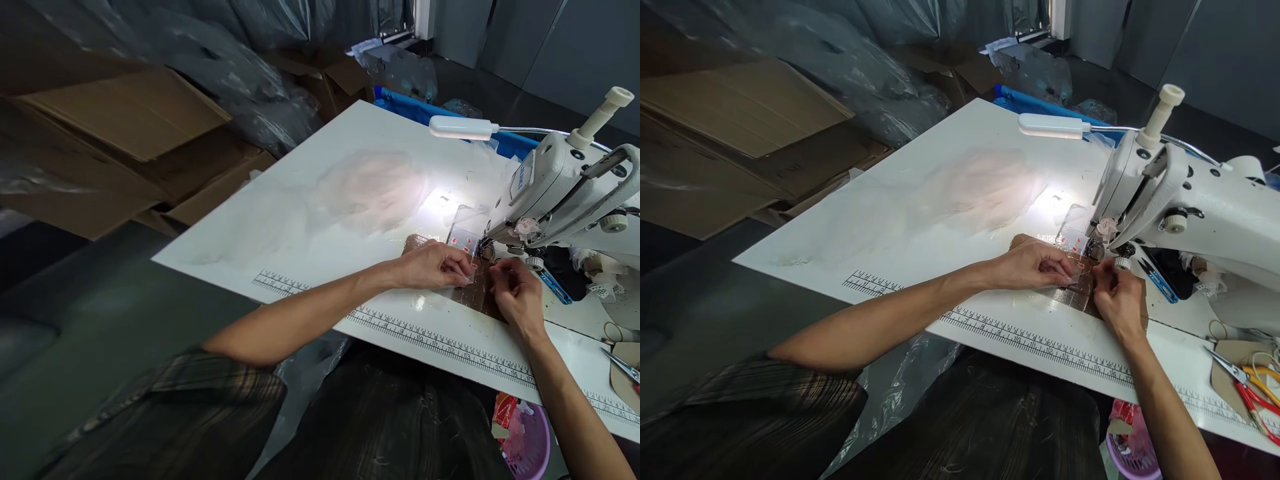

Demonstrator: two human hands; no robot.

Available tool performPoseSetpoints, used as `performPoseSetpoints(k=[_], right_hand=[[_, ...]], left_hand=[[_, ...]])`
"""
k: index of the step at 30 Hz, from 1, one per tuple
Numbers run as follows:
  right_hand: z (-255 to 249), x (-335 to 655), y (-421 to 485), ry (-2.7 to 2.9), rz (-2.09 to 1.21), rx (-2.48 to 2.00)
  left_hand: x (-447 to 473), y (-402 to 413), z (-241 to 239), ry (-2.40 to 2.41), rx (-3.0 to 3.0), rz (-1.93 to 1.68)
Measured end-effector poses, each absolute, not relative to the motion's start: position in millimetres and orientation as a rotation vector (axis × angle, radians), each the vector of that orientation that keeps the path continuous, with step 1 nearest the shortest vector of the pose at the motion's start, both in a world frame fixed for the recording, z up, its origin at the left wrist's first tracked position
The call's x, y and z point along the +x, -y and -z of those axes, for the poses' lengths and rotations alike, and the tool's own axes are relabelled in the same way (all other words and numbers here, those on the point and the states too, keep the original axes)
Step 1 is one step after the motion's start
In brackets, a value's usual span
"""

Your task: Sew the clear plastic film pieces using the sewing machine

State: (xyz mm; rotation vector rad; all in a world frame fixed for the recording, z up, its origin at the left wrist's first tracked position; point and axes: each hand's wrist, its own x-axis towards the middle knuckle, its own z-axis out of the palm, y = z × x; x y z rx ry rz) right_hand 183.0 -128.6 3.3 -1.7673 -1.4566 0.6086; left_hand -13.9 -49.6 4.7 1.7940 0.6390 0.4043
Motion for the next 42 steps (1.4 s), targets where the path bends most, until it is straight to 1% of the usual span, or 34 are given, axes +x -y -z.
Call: performPoseSetpoints(k=[2,3,7,8,9,11,12,13,17,21,23,25,28,30,33,35,36,40,42], right_hand=[[-2,187,128,1.374,-0.533,-1.825],[-3,186,129,1.368,-0.574,-1.791],[-9,175,138,1.471,-1.025,-1.409],[-11,174,141,1.532,-1.053,-1.363],[-12,175,144,1.594,-0.992,-1.376],[-12,185,147,1.661,-0.702,-1.513],[-12,192,149,1.62,-0.56,-1.599],[-10,200,150,1.564,-0.502,-1.65],[-4,213,160,1.483,-0.639,-1.695],[-4,197,173,1.515,-0.735,-1.608],[-7,188,175,1.547,-0.753,-1.59],[-10,182,175,1.573,-0.777,-1.578],[-13,184,170,1.638,-0.813,-1.562],[-14,191,166,1.749,-0.751,-1.625],[-19,199,164,1.935,-0.459,-1.789],[-24,191,166,1.987,-0.35,-1.757],[-27,183,169,1.991,-0.373,-1.67],[-31,144,173,2.063,-0.782,-1.19],[-25,142,166,2.13,-0.795,-1.129]], left_hand=[[-14,49,-3,-0.644,1.798,-0.41],[-14,49,-3,-0.644,1.808,-0.416],[-15,49,-7,-0.609,1.904,-0.421],[-16,50,-9,-0.592,1.937,-0.414],[-16,51,-11,-0.568,1.969,-0.4],[-15,53,-14,-0.517,2.024,-0.368],[-14,55,-14,-0.496,2.047,-0.35],[-12,56,-15,-0.476,2.069,-0.333],[-12,57,-21,-0.421,2.119,-0.328],[-26,63,-40,-0.506,2.157,-0.596],[-35,73,-47,-0.578,2.219,-0.663],[-40,85,-44,-0.633,2.327,-0.603],[-40,100,-25,-0.754,2.512,-0.484],[-38,104,-10,-0.867,2.63,-0.476],[-37,102,5,-0.96,2.733,-0.512],[-36,100,7,-0.968,2.744,-0.544],[-36,99,7,-0.971,2.742,-0.563],[-37,95,0,-0.949,2.785,-0.646],[-44,91,-3,-0.937,2.84,-0.737]])
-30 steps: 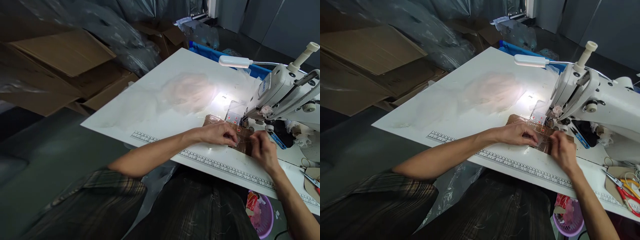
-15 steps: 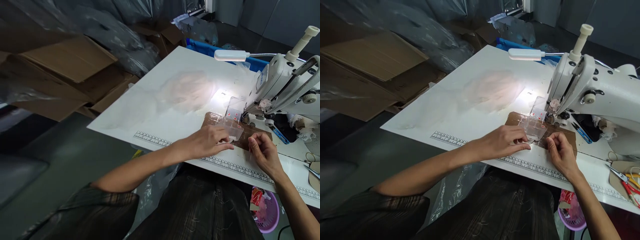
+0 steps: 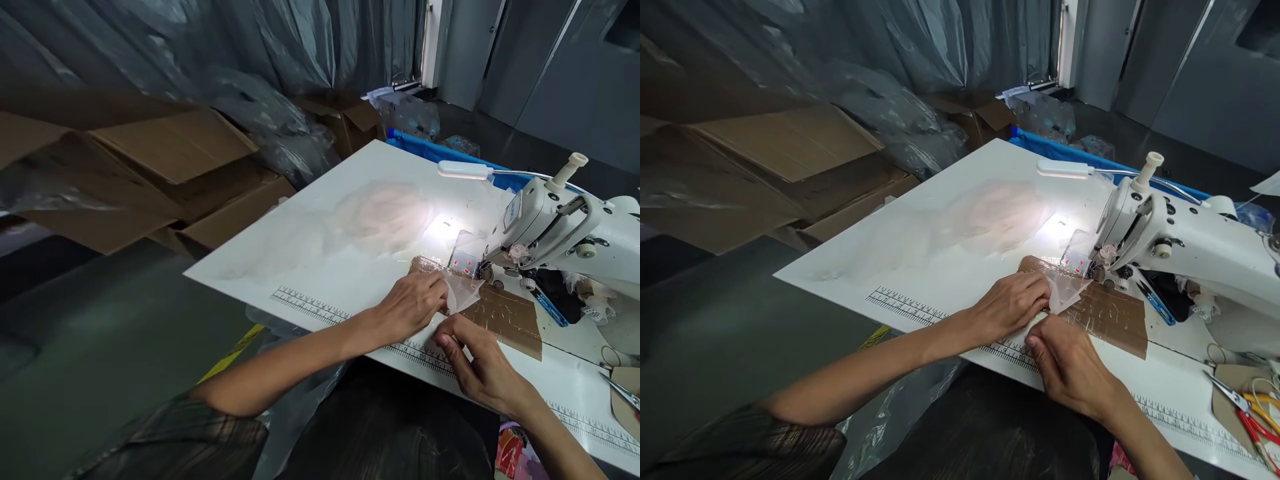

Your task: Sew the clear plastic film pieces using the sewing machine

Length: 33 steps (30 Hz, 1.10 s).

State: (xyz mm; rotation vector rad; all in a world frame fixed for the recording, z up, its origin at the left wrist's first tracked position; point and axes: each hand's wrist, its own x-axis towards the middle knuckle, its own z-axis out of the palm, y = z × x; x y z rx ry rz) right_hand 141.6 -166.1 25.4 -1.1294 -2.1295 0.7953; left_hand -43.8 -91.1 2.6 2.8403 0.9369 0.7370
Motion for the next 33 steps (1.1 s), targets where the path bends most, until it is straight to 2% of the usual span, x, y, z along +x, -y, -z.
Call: performPoseSetpoints(k=[2,4,7,14,18,24,29,33], right_hand=[[-17,158,154,2.02,-0.633,-1.299],[-10,184,143,1.639,-0.484,-1.576],[-7,212,140,1.386,-0.528,-1.663],[-15,207,163,1.551,-0.788,-1.72],[-21,204,161,1.708,-0.759,-1.755],[-23,197,152,1.8,-0.753,-1.699],[-21,191,145,1.898,-0.728,-1.609],[-22,185,141,1.939,-0.905,-1.533]], left_hand=[[-55,87,-4,-0.977,2.896,-0.883],[-66,86,-5,-1.011,2.923,-1.055],[-73,93,-3,-0.89,2.917,-1.206],[-65,115,-8,-0.202,2.712,-0.757],[-58,93,-17,-0.504,2.641,-0.737],[-20,65,-11,-1.0,2.587,-0.436],[-8,63,-2,-0.762,2.605,-0.472],[-15,58,-8,-0.721,2.577,-0.451]])
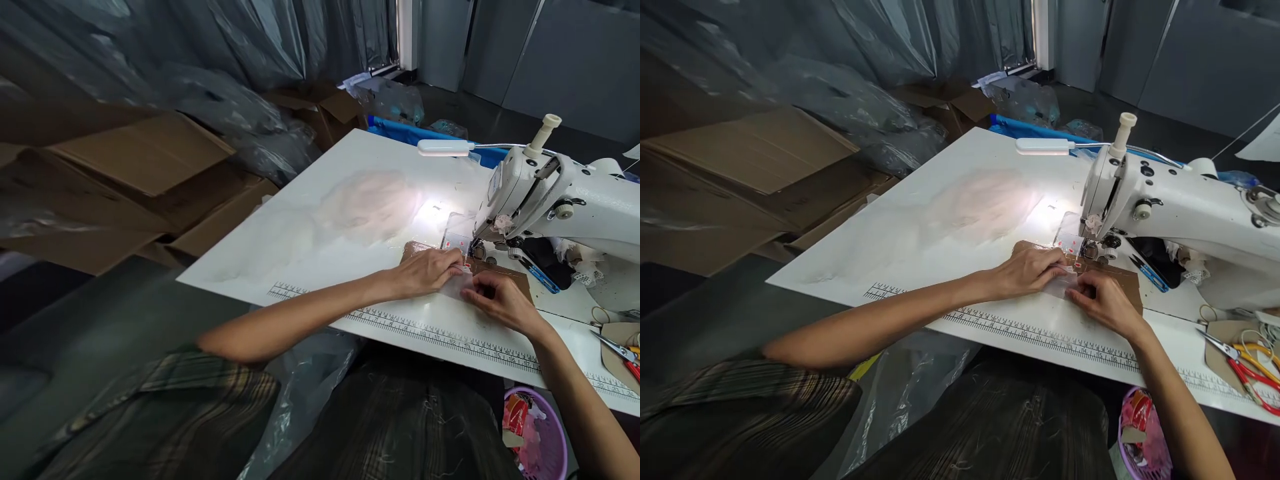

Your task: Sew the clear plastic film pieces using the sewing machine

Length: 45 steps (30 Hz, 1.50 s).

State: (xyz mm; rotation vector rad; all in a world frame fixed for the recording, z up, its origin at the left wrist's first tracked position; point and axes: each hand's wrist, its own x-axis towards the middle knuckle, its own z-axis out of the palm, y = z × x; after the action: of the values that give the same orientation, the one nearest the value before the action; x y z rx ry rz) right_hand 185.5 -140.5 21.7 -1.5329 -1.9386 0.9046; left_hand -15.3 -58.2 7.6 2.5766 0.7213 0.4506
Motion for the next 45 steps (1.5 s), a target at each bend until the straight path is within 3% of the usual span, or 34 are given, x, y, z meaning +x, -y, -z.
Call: performPoseSetpoints(k=[5,9,12,16,20,24,29,34,40,45], right_hand=[[-16,194,145,1.711,-0.982,-1.621],[-11,196,149,1.513,-0.983,-1.599],[-11,186,153,1.408,-0.912,-1.48],[-10,169,167,1.334,-0.975,-1.278],[-7,161,198,1.243,-1.038,-1.371],[-10,170,240,1.223,-0.992,-1.662],[-32,201,280,1.706,-1.373,-1.699],[-49,209,259,1.874,-0.902,-1.766],[-28,176,186,1.972,-0.358,-1.778],[-20,161,150,1.982,-0.336,-1.893]], left_hand=[[-28,36,-20,-0.741,2.719,-0.404],[-30,32,-20,-0.838,2.946,-0.647],[-26,49,-10,-0.632,2.909,-0.701],[-24,74,10,-0.506,2.886,-0.566],[-24,80,23,-0.631,2.945,-0.34],[-25,79,23,-0.634,2.955,-0.275],[-24,81,23,-0.643,2.954,-0.364],[-25,85,21,-0.693,2.962,-0.659],[-27,87,16,-0.978,2.802,-0.993],[-27,85,17,-1.012,2.752,-0.946]])
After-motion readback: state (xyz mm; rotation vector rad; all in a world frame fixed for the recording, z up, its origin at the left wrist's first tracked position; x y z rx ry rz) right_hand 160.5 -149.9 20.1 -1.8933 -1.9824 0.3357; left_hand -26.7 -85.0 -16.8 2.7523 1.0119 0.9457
